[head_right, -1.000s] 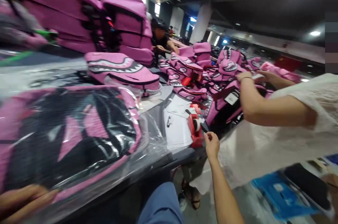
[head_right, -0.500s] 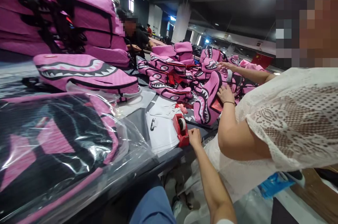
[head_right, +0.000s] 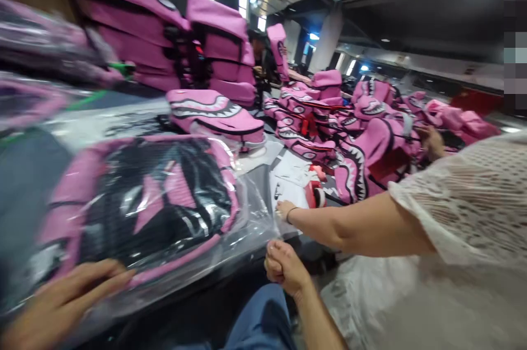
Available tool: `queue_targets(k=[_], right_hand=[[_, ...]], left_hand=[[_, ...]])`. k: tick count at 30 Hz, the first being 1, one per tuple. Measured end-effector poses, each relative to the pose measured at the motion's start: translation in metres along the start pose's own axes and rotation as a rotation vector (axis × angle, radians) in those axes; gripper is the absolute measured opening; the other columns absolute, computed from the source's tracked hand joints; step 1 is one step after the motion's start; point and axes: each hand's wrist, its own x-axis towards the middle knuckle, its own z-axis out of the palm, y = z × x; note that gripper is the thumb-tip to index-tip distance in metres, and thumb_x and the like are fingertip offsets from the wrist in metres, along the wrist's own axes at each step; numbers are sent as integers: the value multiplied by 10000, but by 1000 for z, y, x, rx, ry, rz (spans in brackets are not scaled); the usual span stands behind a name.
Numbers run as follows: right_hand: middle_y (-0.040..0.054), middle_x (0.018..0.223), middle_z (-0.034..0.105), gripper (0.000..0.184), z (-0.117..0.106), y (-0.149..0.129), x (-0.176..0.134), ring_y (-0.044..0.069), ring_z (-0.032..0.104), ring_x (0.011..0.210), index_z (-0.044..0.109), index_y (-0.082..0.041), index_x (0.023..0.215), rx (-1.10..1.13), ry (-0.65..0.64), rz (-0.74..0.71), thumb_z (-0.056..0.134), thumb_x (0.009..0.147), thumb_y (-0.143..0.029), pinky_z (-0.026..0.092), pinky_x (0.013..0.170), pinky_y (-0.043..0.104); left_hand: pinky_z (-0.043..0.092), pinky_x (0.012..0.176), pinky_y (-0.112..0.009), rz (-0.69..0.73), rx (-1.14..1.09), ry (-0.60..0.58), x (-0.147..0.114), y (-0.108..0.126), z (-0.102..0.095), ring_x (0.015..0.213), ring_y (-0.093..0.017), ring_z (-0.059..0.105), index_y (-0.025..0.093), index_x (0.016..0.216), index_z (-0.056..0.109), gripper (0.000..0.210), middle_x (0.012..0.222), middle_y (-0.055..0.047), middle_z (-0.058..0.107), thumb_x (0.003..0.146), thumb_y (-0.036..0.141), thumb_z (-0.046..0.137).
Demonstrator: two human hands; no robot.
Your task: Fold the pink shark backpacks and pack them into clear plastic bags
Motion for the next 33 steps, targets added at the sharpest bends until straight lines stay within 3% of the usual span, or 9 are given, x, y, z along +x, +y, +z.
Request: queue_targets(k=[5, 9, 12, 14, 18, 21, 24, 28, 33], right_hand=[[-78, 666, 420, 365, 73, -86, 50, 77, 330, 583, 516, -202, 825, -528, -703, -169, 673, 918, -518, 272, 546, 215], [-76, 694, 490, 155, 116, -117, 110, 92, 403, 622, 590, -212, 855, -1143, -982, -284, 643, 952, -321, 281, 606, 238], [-82, 670, 525, 126, 132, -107, 139, 101, 436, 607, 620, -236, 835, -1551, -944, -310, 692, 934, -263, 244, 598, 257], [-76, 676, 550, 177, 132, -98, 149, 113, 471, 628, 633, -246, 860, -1702, -803, -322, 769, 891, -354, 230, 596, 259], [-64, 705, 589, 411, 112, -91, 146, 137, 540, 664, 626, -240, 979, -1700, -375, -319, 885, 759, -470, 256, 609, 242], [-32, 768, 613, 204, 95, -81, 125, 134, 564, 691, 621, -211, 893, -1565, -163, -485, 781, 895, -338, 306, 624, 240], [-19, 830, 620, 184, 94, -61, 105, 127, 581, 753, 635, -201, 870, -1458, -245, -633, 778, 900, -313, 335, 641, 232], [-24, 864, 615, 391, 109, -48, 107, 138, 573, 829, 655, -210, 863, -1562, -374, -537, 910, 724, -472, 239, 580, 245], [-23, 877, 615, 451, 117, -55, 122, 140, 571, 816, 650, -207, 856, -1640, -489, -445, 892, 702, -554, 223, 558, 266]], left_hand=[[431, 770, -366, -107, 5, -6, -7, 47, -15, 755, -232, 597, 251, 603, 591, 480, 670, -3, 647, 765, 679, 446], [389, 775, -366, -110, 32, -15, -4, 54, -14, 752, -224, 579, 238, 596, 553, 439, 660, -3, 625, 792, 613, 438], [374, 790, -375, -101, 30, -15, -6, 49, -12, 769, -229, 580, 237, 617, 573, 420, 673, -4, 630, 812, 584, 442], [368, 818, -387, -94, 25, -12, -7, 48, -11, 790, -234, 582, 240, 634, 589, 411, 687, -3, 636, 821, 575, 444], [365, 812, -389, -73, 6, -14, -8, 47, -11, 783, -231, 571, 241, 632, 581, 415, 691, -4, 640, 828, 572, 425], [367, 812, -396, -65, 10, 2, -8, 46, -10, 777, -229, 564, 237, 615, 562, 415, 683, -4, 636, 836, 559, 423], [375, 832, -398, -57, 33, 2, -7, 45, -8, 790, -224, 567, 237, 628, 581, 407, 694, 5, 648, 858, 550, 456], [413, 817, -378, 33, 46, 10, -11, 37, -12, 810, -218, 586, 252, 683, 637, 444, 742, 2, 675, 901, 600, 470], [343, 1068, -525, 209, 214, 238, -36, 2, -26, 1274, -326, 527, 327, 876, 745, 408, 1273, -27, 712, 893, 684, 549]])
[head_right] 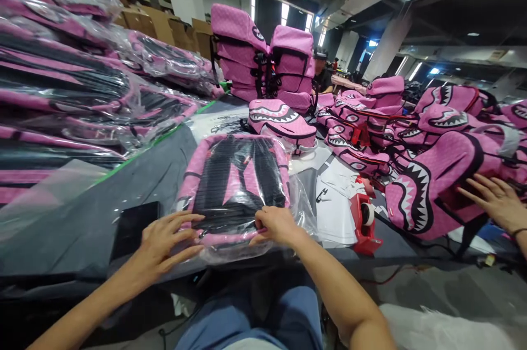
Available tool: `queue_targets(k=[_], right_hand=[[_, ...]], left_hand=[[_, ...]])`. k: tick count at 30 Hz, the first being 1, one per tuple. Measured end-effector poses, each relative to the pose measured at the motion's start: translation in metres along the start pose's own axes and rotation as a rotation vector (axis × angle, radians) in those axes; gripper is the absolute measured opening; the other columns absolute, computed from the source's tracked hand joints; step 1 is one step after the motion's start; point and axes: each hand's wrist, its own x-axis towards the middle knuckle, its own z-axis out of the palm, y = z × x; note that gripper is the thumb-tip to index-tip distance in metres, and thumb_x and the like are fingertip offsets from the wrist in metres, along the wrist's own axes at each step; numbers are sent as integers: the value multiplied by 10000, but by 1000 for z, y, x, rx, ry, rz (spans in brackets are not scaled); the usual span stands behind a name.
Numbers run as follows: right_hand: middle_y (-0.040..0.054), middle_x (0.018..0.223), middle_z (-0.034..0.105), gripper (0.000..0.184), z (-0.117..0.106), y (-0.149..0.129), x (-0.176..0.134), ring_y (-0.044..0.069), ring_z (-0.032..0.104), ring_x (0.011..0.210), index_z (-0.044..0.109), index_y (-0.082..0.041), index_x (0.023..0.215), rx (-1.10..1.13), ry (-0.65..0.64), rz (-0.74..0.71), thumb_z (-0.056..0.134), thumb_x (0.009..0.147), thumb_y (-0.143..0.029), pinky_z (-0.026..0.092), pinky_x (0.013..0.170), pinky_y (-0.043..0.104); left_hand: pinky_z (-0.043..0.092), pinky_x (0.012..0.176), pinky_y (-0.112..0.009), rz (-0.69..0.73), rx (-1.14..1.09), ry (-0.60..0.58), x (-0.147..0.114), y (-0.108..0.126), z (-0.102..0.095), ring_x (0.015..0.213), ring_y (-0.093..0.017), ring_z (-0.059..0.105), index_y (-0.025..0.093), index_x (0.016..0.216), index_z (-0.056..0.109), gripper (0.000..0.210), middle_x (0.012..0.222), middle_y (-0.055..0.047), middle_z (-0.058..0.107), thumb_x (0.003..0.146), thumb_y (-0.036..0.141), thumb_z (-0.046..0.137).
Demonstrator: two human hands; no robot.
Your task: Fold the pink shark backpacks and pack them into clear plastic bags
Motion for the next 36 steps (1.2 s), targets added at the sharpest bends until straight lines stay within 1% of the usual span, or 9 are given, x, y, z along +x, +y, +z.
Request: queue_targets(k=[3, 7, 10, 11, 14, 17, 20, 24, 36], right_hand=[[18, 940, 642, 371, 12, 1, -11, 181, 590, 889, 655, -207, 921, 21, 133, -41, 891, 761, -445, 356, 641, 266], [79, 1039, 677, 127, 30, 22, -74, 219, 618, 969, 660, -225, 1040, 213, 605, -23, 669, 966, -328, 489, 846, 345], [102, 917, 673, 272, 25, 72, -154, 256, 626, 879, 662, -214, 954, 120, 1011, 365, 505, 1000, -431, 511, 823, 399], [139, 937, 677, 338, 20, 93, -182, 296, 626, 920, 670, -197, 944, 6, 1049, 539, 500, 969, -487, 503, 867, 453], [272, 998, 679, 516, 8, 156, -249, 444, 614, 986, 711, -152, 932, -192, 938, 1027, 465, 841, -596, 485, 822, 585], [221, 814, 723, 487, 11, 199, -281, 423, 669, 852, 726, -196, 756, 195, 759, 1263, 527, 699, -637, 522, 677, 502], [144, 718, 747, 462, 23, 214, -285, 362, 700, 768, 717, -221, 632, 506, 827, 1196, 596, 593, -666, 521, 571, 401], [147, 678, 748, 463, 28, 215, -277, 354, 704, 729, 719, -208, 577, 433, 946, 1161, 680, 495, -662, 524, 574, 385], [157, 687, 752, 499, 14, 215, -255, 373, 713, 737, 689, -223, 586, 436, 791, 1084, 580, 497, -701, 519, 638, 431]], left_hand=[[295, 1113, -556, -43, 44, 19, -10, -15, -7, 1289, -323, 532, 347, 882, 749, 376, 1238, -15, 734, 918, 648, 526], [309, 1110, -556, -204, -44, -94, -2, -13, -10, 1223, -316, 591, 314, 862, 742, 371, 1211, -34, 744, 905, 608, 520], [293, 1113, -566, -267, -88, -156, 5, -5, -11, 1232, -314, 584, 297, 842, 727, 354, 1214, -47, 746, 885, 585, 526], [285, 1117, -566, -276, -95, -159, 6, -2, -12, 1239, -312, 578, 293, 839, 723, 350, 1213, -49, 746, 884, 577, 523], [275, 1121, -555, -292, -114, -160, 8, 2, -14, 1248, -306, 571, 286, 847, 715, 335, 1211, -50, 746, 884, 557, 521], [264, 1116, -561, -318, -122, -168, 9, 5, -16, 1256, -310, 568, 284, 862, 711, 324, 1205, -56, 747, 878, 546, 521], [259, 1111, -566, -332, -120, -192, 11, 6, -18, 1259, -315, 565, 282, 873, 708, 317, 1207, -57, 745, 871, 539, 523], [280, 1102, -540, -319, -103, -216, 12, 2, -18, 1248, -305, 568, 289, 879, 711, 313, 1207, -53, 749, 878, 543, 527], [313, 1090, -548, -320, -90, -230, 14, -3, -17, 1241, -311, 579, 287, 879, 716, 322, 1207, -50, 754, 865, 551, 533]])
